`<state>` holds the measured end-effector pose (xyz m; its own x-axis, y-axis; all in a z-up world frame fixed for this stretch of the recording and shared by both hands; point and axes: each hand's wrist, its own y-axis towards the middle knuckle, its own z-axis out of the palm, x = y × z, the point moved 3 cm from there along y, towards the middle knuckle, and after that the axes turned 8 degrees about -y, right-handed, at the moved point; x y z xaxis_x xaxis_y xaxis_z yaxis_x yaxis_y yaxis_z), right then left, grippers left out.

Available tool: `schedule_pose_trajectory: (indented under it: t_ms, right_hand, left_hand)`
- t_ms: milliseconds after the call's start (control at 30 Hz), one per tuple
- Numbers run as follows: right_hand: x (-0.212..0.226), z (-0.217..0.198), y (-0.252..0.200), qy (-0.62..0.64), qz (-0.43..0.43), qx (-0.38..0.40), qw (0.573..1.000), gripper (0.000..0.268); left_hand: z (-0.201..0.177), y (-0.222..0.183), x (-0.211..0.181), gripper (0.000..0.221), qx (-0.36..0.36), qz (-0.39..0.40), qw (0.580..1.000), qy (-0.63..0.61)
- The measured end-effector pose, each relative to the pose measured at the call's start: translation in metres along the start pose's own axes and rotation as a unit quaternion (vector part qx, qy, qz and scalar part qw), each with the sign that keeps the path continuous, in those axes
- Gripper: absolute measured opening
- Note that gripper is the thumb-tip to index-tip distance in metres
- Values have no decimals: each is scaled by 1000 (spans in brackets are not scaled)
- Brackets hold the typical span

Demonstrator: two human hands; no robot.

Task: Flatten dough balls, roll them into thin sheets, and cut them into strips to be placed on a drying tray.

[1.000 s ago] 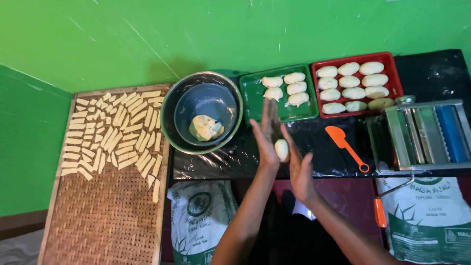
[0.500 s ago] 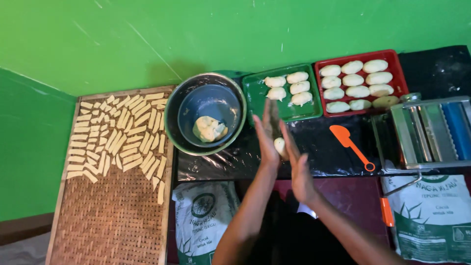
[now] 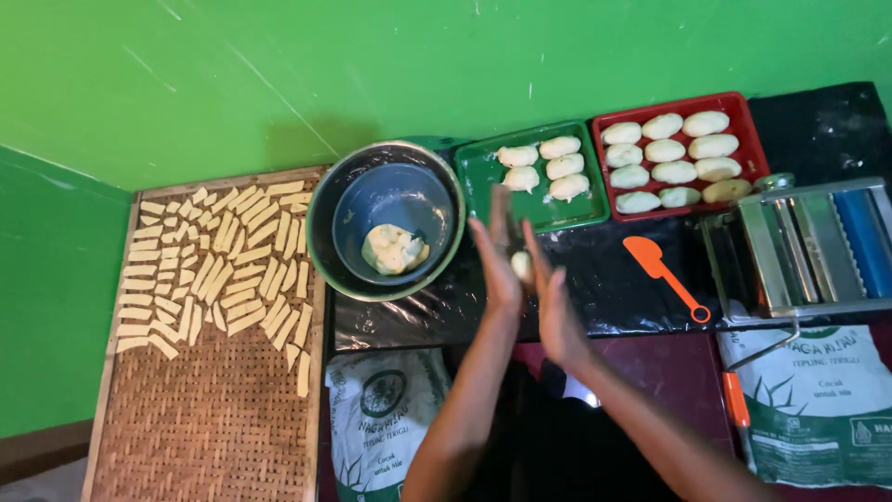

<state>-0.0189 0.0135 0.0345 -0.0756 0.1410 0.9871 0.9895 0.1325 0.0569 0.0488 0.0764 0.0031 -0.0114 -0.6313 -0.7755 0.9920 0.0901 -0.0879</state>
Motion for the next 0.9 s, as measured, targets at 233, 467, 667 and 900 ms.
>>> schedule_pose_trajectory:
  t_ms: [233, 467, 667, 900]
  right_hand:
    - [-63, -40, 55, -77, 29, -113, 990, 65]
    - [-27, 10, -1, -99, -30, -32, 994, 75]
    - [-59, -46, 59, -91, 19, -127, 988, 65]
    - [-51, 11, -18, -133, 17, -66, 989, 73]
  left_hand:
    - [23, -42, 16, 78, 40, -82, 996, -16]
    - [-28, 16, 28, 84, 10, -44, 998, -52]
    - [47, -48, -14, 92, -44, -194, 975, -97]
    - [-32, 8, 59, 94, 15, -152, 981, -118]
